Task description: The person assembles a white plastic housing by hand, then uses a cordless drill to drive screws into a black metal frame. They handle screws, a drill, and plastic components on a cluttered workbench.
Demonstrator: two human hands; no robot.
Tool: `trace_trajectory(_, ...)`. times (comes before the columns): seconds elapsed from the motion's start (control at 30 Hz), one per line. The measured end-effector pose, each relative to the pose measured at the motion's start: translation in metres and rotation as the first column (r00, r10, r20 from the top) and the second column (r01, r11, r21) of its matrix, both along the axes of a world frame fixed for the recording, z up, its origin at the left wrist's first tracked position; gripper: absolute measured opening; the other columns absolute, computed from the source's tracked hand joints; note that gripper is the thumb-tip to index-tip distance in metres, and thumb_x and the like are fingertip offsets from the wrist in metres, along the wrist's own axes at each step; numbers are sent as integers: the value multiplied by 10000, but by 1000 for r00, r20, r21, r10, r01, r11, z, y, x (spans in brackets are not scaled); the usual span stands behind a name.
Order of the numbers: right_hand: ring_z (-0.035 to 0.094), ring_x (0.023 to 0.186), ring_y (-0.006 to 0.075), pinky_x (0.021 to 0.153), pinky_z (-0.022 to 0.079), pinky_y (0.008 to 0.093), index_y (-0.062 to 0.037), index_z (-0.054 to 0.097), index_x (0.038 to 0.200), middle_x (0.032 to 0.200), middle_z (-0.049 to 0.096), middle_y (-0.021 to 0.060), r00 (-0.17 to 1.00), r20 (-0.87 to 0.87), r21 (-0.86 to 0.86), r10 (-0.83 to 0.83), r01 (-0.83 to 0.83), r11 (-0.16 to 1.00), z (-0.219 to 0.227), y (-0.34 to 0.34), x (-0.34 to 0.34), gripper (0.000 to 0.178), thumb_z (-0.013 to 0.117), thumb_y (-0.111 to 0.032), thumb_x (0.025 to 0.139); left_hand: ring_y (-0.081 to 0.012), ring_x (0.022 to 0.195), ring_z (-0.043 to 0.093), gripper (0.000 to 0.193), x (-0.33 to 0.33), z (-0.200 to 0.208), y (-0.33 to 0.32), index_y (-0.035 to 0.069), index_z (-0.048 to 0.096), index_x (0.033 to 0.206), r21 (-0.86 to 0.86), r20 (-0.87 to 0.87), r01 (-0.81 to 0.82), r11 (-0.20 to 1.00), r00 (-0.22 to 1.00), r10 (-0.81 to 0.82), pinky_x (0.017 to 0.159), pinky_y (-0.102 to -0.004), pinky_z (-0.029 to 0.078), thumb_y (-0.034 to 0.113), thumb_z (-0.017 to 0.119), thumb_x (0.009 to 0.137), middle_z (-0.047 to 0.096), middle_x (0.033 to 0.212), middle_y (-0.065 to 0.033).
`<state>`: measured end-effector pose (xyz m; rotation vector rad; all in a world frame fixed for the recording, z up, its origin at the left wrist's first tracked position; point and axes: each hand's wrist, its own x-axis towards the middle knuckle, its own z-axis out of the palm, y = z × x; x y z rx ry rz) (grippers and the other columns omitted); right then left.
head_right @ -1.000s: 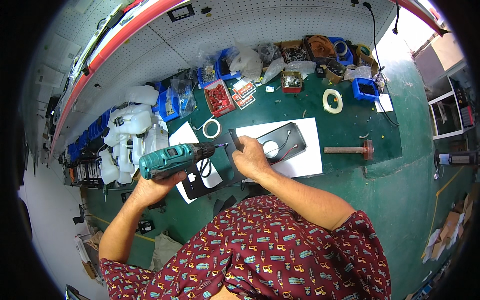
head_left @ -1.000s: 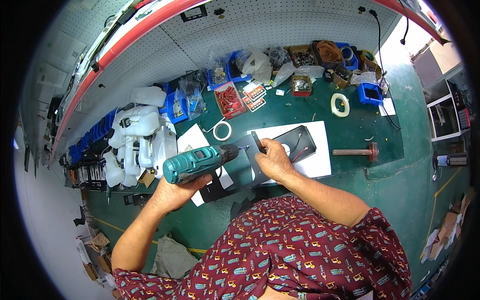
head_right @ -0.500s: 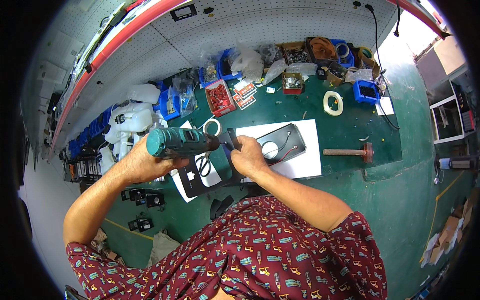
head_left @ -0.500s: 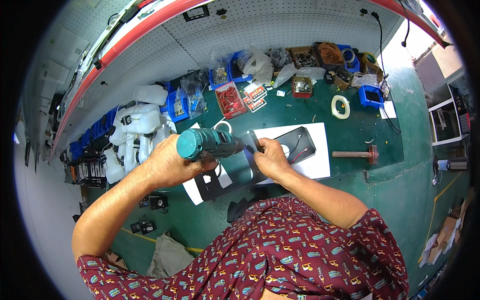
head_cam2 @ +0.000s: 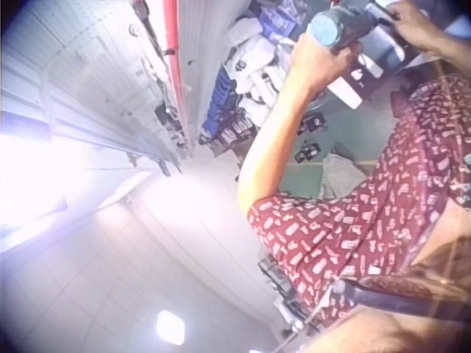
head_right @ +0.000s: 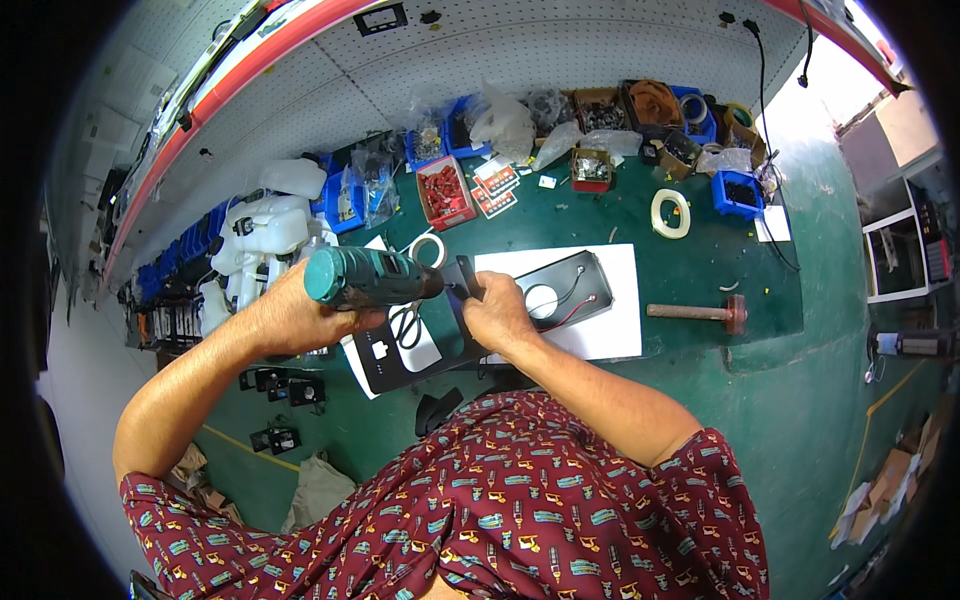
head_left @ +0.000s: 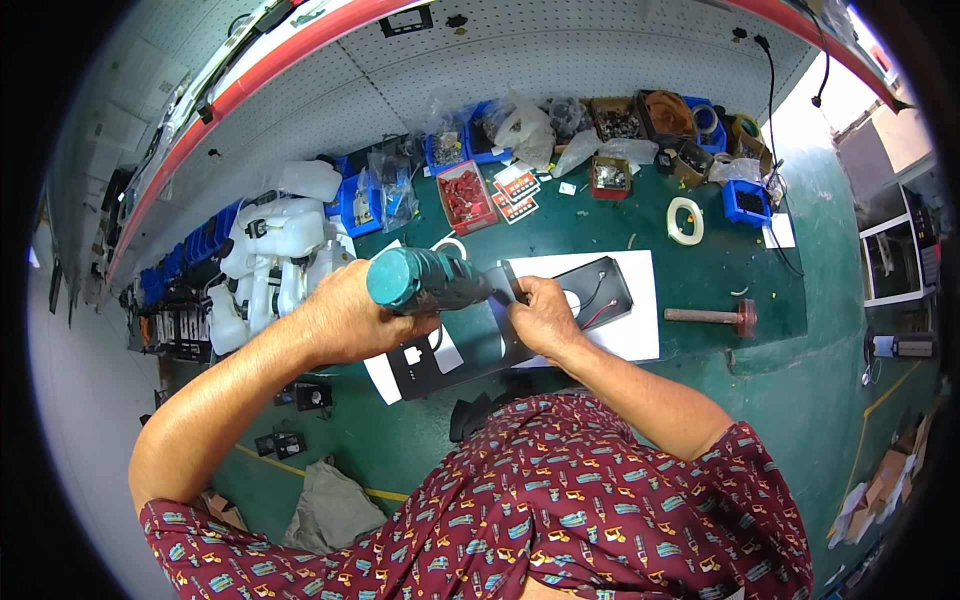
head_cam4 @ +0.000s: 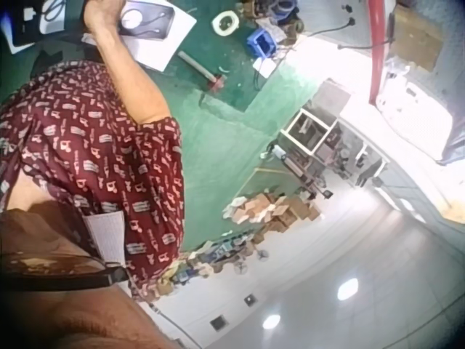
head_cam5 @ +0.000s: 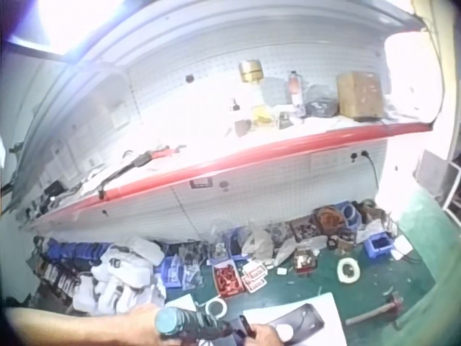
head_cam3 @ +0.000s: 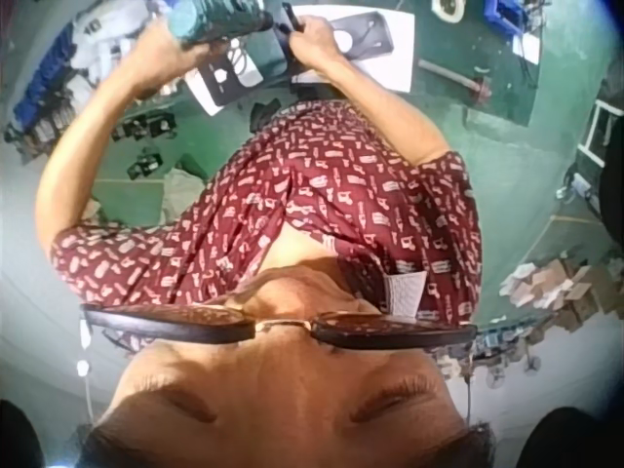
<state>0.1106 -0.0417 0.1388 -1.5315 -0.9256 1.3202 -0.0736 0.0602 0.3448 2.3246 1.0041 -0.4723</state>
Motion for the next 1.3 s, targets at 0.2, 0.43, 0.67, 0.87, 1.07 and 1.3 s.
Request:
trace_trajectory(0.2,656,746,202,722,531,360,77,699,1021,855,725,140,997,-48,-25,-64,63,998,14,-3,-5,239,565,14,834,-137,931,636,330,-1,0,-6,48,680,1256,-309,290,-135,941,929,228,847,-352,559,121,762,944,731,1049,-51)
trace_trajectory(0.43,559,649,74,558,432,245,9,694,1006,795,653,20,973,-228,-95,-46,24,995,3,-6,15,152,663,-67,878,-120,971,624,398,-19,-6,-24,50,667,1301,-321,316,-241,916,885,343,897,-329,547,80,769,918,717,1081,-38)
trace_trajectory(0.67,668,779,124,649,534,281,13,700,1095,939,725,77,980,-196,-160,20,-52,986,11,-5,45,311,751,-242,926,-119,1025,617,422,-50,-12,-50,63,647,1331,-469,352,-421,777,717,601,908,-320,543,171,784,947,711,1141,-29)
trace_trajectory(0.87,731,945,218,803,623,321,58,667,1144,1106,714,161,928,-344,-65,-144,130,989,11,-16,70,187,602,-17,986,-121,818,602,478,-71,-28,-69,55,623,1317,-482,241,-543,687,672,700,729,-330,544,292,802,942,682,1001,-28)
trace_trajectory(1.07,768,837,246,712,651,315,50,634,1158,999,738,208,887,-460,98,-43,99,990,45,-21,73,272,671,-188,1031,-109,785,620,386,-82,-51,-92,44,656,1185,-608,423,-452,653,512,748,701,-294,538,320,788,950,682,947,-16)
trace_trajectory(1.3,709,747,151,660,612,261,66,668,1166,962,733,132,715,-698,36,-38,88,995,59,-25,65,237,665,-126,1027,-112,776,630,404,-72,-63,-112,51,652,1210,-705,501,-367,607,349,792,710,-290,552,316,790,938,710,1024,-52)
